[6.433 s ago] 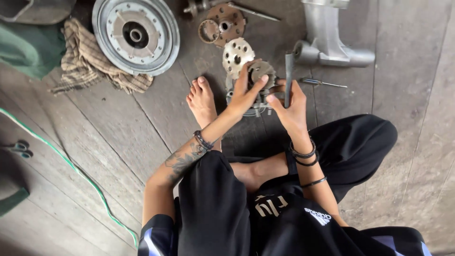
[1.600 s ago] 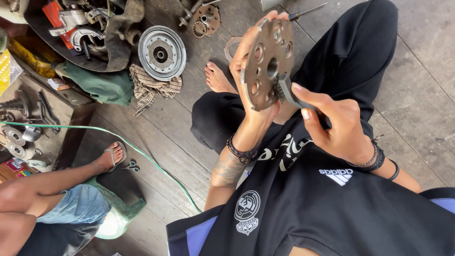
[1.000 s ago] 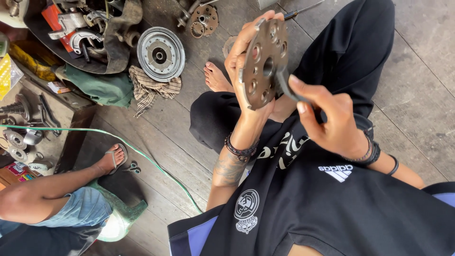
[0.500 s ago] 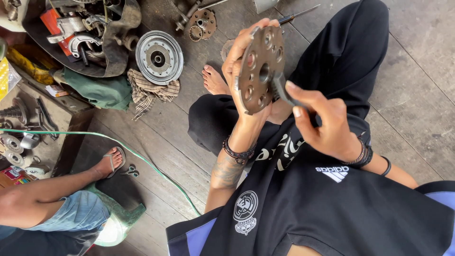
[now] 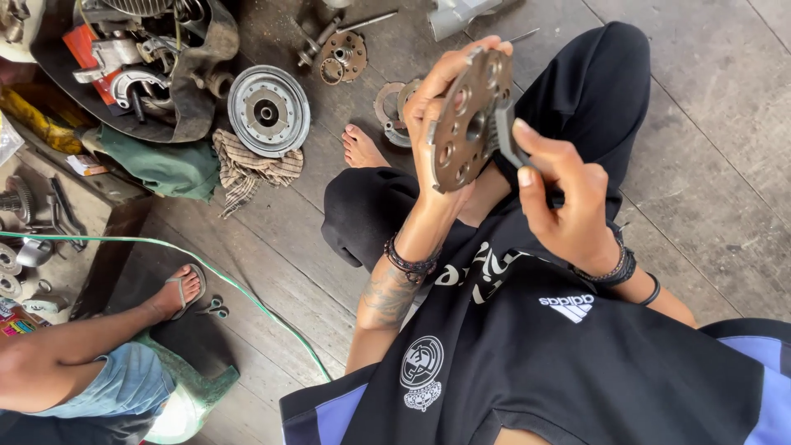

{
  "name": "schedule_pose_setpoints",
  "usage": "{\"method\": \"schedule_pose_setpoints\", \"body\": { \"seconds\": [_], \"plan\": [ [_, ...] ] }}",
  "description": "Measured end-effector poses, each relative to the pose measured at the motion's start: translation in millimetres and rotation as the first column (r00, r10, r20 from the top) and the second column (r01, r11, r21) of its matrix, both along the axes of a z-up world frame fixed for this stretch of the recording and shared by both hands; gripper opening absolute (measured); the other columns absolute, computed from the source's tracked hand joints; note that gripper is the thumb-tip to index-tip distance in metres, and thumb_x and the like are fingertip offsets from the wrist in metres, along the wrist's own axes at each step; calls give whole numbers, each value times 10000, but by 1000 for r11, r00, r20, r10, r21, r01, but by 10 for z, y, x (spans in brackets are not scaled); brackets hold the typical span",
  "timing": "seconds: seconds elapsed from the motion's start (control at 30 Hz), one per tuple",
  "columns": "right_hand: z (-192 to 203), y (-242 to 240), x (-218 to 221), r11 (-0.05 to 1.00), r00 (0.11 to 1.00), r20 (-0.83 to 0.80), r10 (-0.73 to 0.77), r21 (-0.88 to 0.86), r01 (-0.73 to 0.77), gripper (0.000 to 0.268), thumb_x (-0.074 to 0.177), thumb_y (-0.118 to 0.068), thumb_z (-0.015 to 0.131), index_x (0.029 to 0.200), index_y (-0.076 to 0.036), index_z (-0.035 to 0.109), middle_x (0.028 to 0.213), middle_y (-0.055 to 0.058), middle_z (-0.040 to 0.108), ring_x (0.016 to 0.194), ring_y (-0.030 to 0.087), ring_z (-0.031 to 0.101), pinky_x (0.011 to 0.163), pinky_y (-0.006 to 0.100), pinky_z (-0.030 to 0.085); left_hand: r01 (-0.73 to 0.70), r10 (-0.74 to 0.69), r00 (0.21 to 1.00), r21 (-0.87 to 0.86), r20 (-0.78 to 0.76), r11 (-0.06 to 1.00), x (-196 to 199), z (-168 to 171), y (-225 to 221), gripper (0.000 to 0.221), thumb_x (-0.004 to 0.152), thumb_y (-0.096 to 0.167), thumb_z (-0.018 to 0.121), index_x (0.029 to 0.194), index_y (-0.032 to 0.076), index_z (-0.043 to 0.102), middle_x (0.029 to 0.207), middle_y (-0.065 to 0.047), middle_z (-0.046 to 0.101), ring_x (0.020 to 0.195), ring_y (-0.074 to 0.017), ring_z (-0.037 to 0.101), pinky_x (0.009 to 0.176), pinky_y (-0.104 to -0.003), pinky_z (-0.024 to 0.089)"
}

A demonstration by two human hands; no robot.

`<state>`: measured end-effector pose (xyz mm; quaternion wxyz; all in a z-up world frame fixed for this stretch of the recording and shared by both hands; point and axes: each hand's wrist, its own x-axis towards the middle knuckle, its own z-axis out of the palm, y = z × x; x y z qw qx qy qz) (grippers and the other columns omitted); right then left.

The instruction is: Assembling and inspecting motorcycle engine components, including a piston and clutch plates, while sitting on the floor.

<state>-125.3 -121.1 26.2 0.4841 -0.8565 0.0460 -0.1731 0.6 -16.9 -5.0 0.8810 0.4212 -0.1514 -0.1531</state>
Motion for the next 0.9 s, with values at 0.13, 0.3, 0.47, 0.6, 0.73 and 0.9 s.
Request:
{"method": "schedule_pose_setpoints", "body": {
  "seconds": [0.13,0.3,0.47,0.6,0.73,0.9],
  "plan": [
    [29,-103,82,995,996,30,-82,52,81,343,1035,108,541,1377,135,535,871,101,586,600,128,423,586,268,372,94,-95,995,-39,-12,995,-7,115,-109,324,1042,120,476,1269,77,703,1329,-36,699,1248,-172,649,1219,-339,465],
    [-228,-142,8,991,991,122,-52,130,36,422,985,-62,557,1377,73,637,633,79,651,509,184,668,459,289,478,-176,217,928,-159,304,972,90,-65,-368,348,997,276,693,1078,-55,767,1162,-251,689,1087,-295,674,930,-357,521],
    [-163,-340,56,988,983,175,-54,155,27,362,1031,-47,515,1347,103,609,599,49,667,472,142,653,454,232,494,-8,15,996,-74,86,997,139,-157,-598,397,965,160,694,1235,-126,643,1138,-298,690,1090,-288,685,932,-406,563],
    [-154,-557,87,991,974,210,-87,117,63,369,1067,-29,480,1405,96,558,671,92,689,540,165,684,503,263,543,-15,21,998,-95,67,995,139,47,-818,357,996,267,656,1079,-75,720,1081,-229,725,1034,-200,683,866,-350,569],
    [-134,-534,89,980,941,291,-175,143,138,356,1048,15,490,1379,136,532,714,134,707,534,166,690,516,272,572,36,-33,998,-56,58,998,91,151,-897,352,970,276,632,1009,-59,732,986,-208,740,920,-184,703,803,-321,587],
    [-403,-562,-69,978,920,336,-202,124,169,313,998,20,564,1268,178,572,824,206,697,568,221,709,520,321,584,40,-36,999,-101,41,994,-61,162,-871,443,1037,407,600,1107,-1,758,1019,-117,761,970,-91,688,809,-220,562]
  ]
}}
